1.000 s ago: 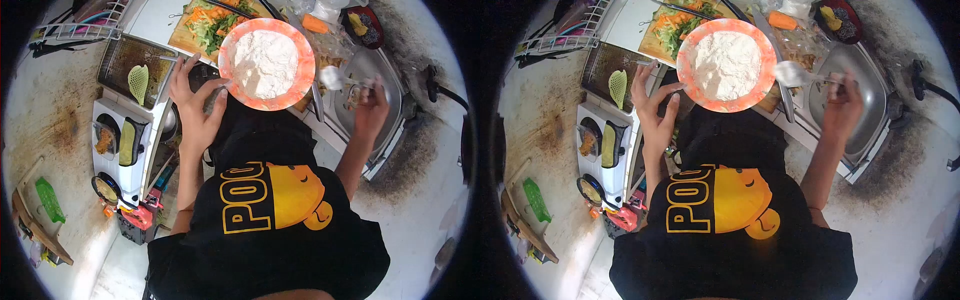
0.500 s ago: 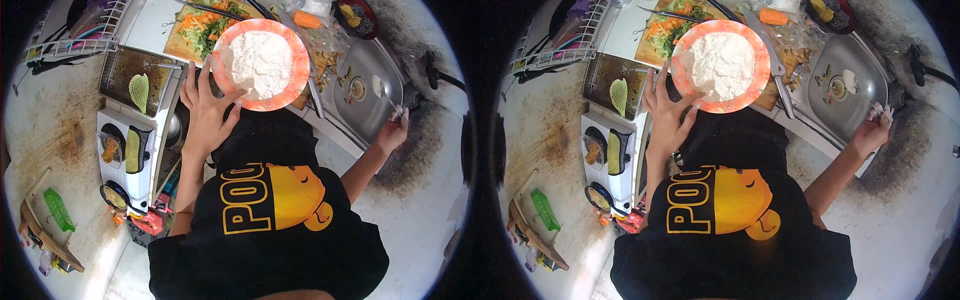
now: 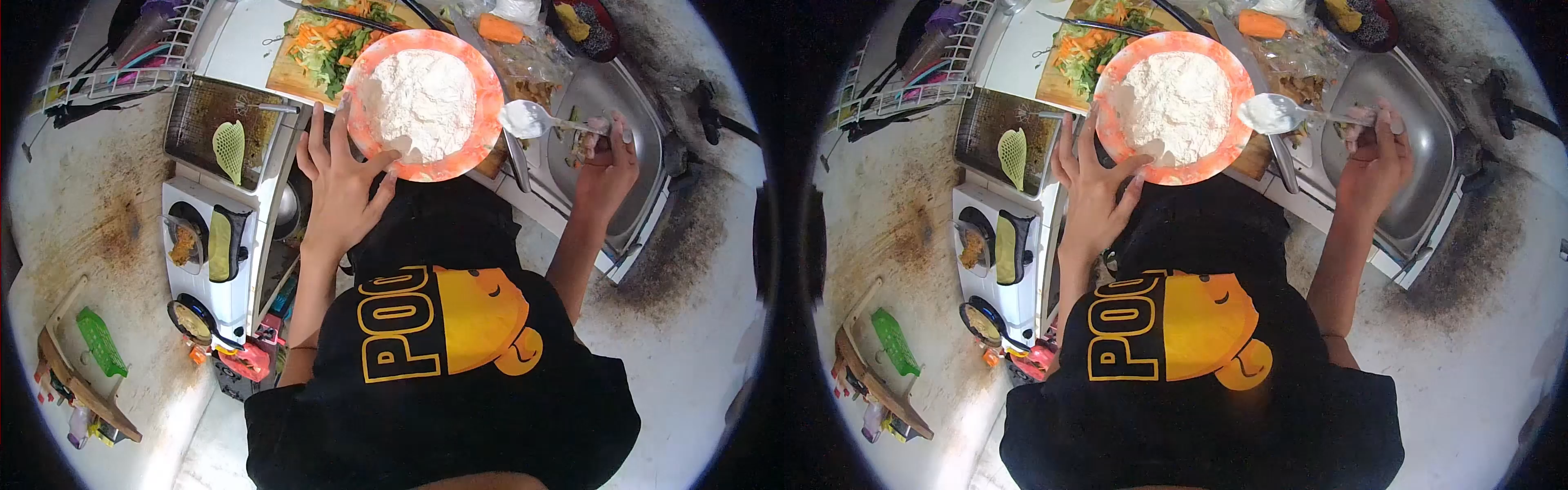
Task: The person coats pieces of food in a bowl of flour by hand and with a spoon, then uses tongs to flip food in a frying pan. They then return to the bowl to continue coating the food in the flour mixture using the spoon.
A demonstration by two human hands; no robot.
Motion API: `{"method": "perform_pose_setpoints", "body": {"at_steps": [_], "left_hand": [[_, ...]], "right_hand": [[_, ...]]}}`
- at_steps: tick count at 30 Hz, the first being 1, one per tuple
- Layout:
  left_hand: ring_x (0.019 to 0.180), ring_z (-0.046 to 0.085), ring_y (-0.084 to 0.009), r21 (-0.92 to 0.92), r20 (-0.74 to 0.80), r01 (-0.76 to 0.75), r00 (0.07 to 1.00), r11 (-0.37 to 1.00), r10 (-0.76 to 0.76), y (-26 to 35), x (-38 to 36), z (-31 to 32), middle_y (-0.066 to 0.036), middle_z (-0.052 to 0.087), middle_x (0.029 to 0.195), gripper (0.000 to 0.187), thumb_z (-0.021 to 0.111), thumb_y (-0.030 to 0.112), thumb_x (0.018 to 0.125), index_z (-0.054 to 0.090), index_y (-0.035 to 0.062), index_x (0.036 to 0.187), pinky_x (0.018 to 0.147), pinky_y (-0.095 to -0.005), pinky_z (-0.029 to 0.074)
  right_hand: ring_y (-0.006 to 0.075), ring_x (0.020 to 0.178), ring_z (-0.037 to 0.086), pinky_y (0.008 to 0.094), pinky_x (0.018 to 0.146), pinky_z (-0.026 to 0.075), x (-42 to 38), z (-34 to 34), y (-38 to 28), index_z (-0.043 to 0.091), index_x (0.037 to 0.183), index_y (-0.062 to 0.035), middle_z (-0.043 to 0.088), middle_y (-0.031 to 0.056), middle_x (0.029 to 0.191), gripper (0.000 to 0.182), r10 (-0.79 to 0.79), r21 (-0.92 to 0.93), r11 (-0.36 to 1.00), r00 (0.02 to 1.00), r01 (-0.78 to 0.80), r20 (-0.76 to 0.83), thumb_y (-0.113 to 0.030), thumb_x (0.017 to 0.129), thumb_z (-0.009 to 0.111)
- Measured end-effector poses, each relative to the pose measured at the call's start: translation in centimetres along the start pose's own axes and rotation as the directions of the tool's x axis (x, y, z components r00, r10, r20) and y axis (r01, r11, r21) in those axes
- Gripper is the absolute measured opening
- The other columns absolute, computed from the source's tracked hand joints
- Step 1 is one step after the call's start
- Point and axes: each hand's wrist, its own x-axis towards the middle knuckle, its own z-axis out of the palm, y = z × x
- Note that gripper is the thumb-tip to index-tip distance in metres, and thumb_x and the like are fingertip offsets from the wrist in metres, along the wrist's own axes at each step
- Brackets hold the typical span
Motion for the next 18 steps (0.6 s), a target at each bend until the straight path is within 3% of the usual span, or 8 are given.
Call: {"method": "perform_pose_setpoints", "body": {"at_steps": [6, 8, 11, 14, 18], "left_hand": [[0.143, 0.005, -0.043, -0.026, 0.003, -0.014, 1.0, 1.0, 0.014, 0.3, 0.4, -0.2, -0.02, 0.023, 0.152, 0.028, 0.059, 0.032, 0.085, 0.073, 0.0162, 0.104, 0.111, -0.0584, 0.004], [0.141, 0.008, -0.0469, -0.017, 0.008, -0.056, 0.998, 0.998, 0.056, 0.4, 0.8, -0.7, -0.022, 0.024, 0.149, 0.026, 0.063, 0.026, 0.079, 0.07, 0.0124, 0.099, 0.109, -0.0616, 0.009], [0.142, 0.008, -0.0446, -0.019, 0.057, -0.063, 0.996, 0.998, 0.064, 0.8, 1.4, -1.8, -0.021, 0.024, 0.149, 0.023, 0.068, 0.023, 0.076, 0.071, 0.0121, 0.096, 0.109, -0.061, 0.011], [0.142, 0.011, -0.0412, -0.011, 0.083, -0.093, 0.992, 0.996, 0.093, 0.6, 1.7, -2.6, -0.019, 0.026, 0.149, 0.023, 0.075, 0.018, 0.071, 0.072, 0.013, 0.094, 0.11, -0.0592, 0.013], [0.142, 0.017, -0.0401, -0.003, 0.078, -0.118, 0.99, 0.993, 0.118, -0.1, 1.9, -2.8, -0.011, 0.029, 0.151, 0.023, 0.078, 0.017, 0.067, 0.073, 0.0171, 0.089, 0.111, -0.0561, 0.015]], "right_hand": [[0.0128, 0.067, 0.06, 0.0246, 0.055, 0.042, -1.0, 2.1, 0.8, 0.062, 0.109, 0.0034, 0.068, 0.0131, 0.088, 0.02, 0.058, -0.027, 0.998, 0.995, -0.056, 0.078, -0.009, 0.094, 0.057], [0.0119, 0.073, 0.061, 0.0253, 0.06, 0.046, -1.2, 2.8, 1.3, 0.062, 0.107, 0.0027, 0.067, 0.009, 0.094, 0.018, 0.072, -0.051, 0.996, 0.991, -0.066, 0.116, -0.008, 0.094, 0.057], [0.0107, 0.081, 0.061, 0.0248, 0.067, 0.049, -1.5, 3.9, 2.2, 0.062, 0.107, 0.0021, 0.065, 0.0065, 0.099, 0.017, 0.084, 0.011, 0.996, 0.991, -0.086, 0.104, -0.008, 0.094, 0.058], [0.0067, 0.074, 0.059, 0.0233, 0.063, 0.047, -1.9, 4.8, 2.4, 0.061, 0.111, 0.0033, 0.066, 0.0063, 0.094, 0.019, 0.067, 0.024, 0.997, 0.992, -0.07, 0.11, -0.007, 0.095, 0.057], [0.0056, 0.077, 0.059, 0.0221, 0.066, 0.048, -2.1, 4.6, 2.7, 0.061, 0.111, 0.0039, 0.066, 0.006, 0.095, 0.02, 0.1, 0.03, 0.994, 0.99, -0.103, 0.097, -0.006, 0.095, 0.056]]}}
